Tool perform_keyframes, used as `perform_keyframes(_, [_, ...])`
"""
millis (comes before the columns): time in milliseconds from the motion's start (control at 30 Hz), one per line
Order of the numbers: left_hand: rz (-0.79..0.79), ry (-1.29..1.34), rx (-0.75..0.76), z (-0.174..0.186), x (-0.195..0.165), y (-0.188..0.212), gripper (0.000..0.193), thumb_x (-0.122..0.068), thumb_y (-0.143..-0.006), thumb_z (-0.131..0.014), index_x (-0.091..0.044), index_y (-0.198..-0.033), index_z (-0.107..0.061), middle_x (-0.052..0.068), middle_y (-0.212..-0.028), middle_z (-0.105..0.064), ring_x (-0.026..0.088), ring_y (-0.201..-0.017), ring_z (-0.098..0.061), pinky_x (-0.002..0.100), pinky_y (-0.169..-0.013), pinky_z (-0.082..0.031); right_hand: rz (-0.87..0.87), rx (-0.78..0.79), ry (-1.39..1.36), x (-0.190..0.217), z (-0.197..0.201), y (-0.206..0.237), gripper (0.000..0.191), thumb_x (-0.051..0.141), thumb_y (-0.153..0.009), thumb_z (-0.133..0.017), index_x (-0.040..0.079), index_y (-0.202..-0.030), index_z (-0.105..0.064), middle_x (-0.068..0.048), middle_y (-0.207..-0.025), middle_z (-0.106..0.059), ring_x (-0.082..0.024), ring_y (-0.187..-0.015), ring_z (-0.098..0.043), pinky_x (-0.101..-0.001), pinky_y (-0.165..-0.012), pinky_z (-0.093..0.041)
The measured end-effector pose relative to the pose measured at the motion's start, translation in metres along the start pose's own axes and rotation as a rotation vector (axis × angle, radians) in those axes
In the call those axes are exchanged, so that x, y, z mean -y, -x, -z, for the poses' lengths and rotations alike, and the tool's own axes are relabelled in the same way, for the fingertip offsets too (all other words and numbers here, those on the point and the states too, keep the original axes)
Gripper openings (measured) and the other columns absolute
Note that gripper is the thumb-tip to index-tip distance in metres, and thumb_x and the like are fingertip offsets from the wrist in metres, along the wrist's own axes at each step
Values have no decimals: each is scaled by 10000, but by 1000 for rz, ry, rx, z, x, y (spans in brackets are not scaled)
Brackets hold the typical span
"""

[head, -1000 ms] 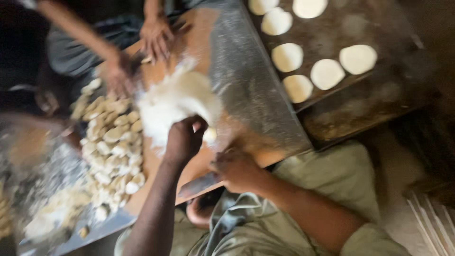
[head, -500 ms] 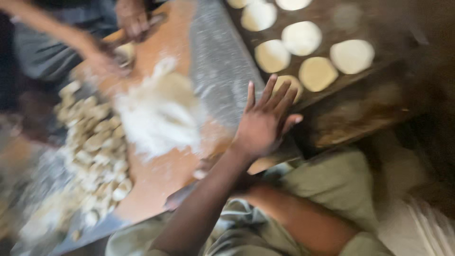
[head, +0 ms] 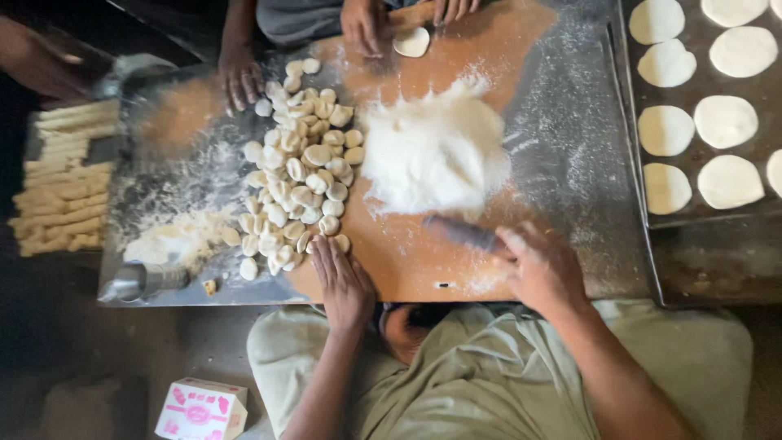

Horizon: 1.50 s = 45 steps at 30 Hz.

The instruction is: The person sits at a floured work table, picks up small dough pieces from a pile, coats them in flour, and flattens each piece into a round disc using a small rolling pin. The flattened discs are placed on a tray beside the table while other workers handle dough pieces nearby.

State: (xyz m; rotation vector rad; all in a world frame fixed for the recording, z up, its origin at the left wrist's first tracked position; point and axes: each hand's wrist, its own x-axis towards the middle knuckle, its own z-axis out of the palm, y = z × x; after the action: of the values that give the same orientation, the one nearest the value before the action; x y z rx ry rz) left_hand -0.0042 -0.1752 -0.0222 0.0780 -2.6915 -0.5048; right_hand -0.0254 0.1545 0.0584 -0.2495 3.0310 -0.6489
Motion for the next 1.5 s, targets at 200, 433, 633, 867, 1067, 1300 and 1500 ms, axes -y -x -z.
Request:
perform_keyframes(200, [-111,133,31,45,26,-27,346,-100,-993,-568,-20,-1328,-608,291,-1409,-623,440,-1358,-552,460,-1075,-484,-19,-157,94,5,-13,-8,537,255,-768,-826,82,-1256,-683,-137,-1076,-662,-343,-962,-647,-470,-789,-536])
perform_keyframes(433, [125,32,219,14,-45,-46,296,-143,-933,-631,-163,-1218,-712,176,-855,-735,361,-749,-720,476,-678,-557,237,188,-250,18,-6,10,489,221,-707,-836,113,-1164,-702,-65,-1124,-676,-305,-1048,-641,-469,-894,-510])
perform_keyframes(633, [-581,222,276,-32,-109,-52,423,-43,-973,-488,0,-1388,-564,240,-1364,-660,351,-1343,-605,481,-1167,-454,382,318,-202,1,2,2,424,144,-688,-812,120,-1100,-712,-85,-1095,-655,-323,-1070,-621,-481,-946,-470])
perform_keyframes(867, [-695,137,455,-25,-125,-61,562,-293,-1079,-453,61,-1515,-430,287,-1565,-442,435,-1514,-338,558,-1267,-208,430,398,-160,-1,3,-4,407,191,-660,-796,96,-1045,-706,-98,-1103,-644,-330,-1076,-609,-486,-932,-460])
perform_keyframes(1067, [-499,-2,723,-21,-121,-45,651,-362,-1030,-412,-4,-1567,-325,180,-1648,-317,399,-1535,-222,721,-1186,-84,454,278,-178,7,-2,4,446,209,-652,-813,49,-1050,-688,-144,-1122,-646,-345,-1106,-614,-495,-940,-462])
perform_keyframes(1300, [-261,-56,424,-26,-106,-38,836,-340,-951,-519,103,-1579,-190,353,-1663,-141,483,-1571,-91,696,-1202,-20,152,58,-301,21,1,12,402,202,-696,-787,51,-1052,-678,-160,-1105,-673,-394,-1067,-637,-492,-878,-526])
perform_keyframes(1500, [-159,-142,148,-93,-109,-127,697,-283,-1035,-526,-47,-1634,-259,175,-1730,-188,366,-1619,-115,668,-1261,-8,-123,75,-308,19,-13,-30,379,394,-912,-765,84,-1113,-677,-176,-1014,-692,-396,-988,-669,-497,-859,-535])
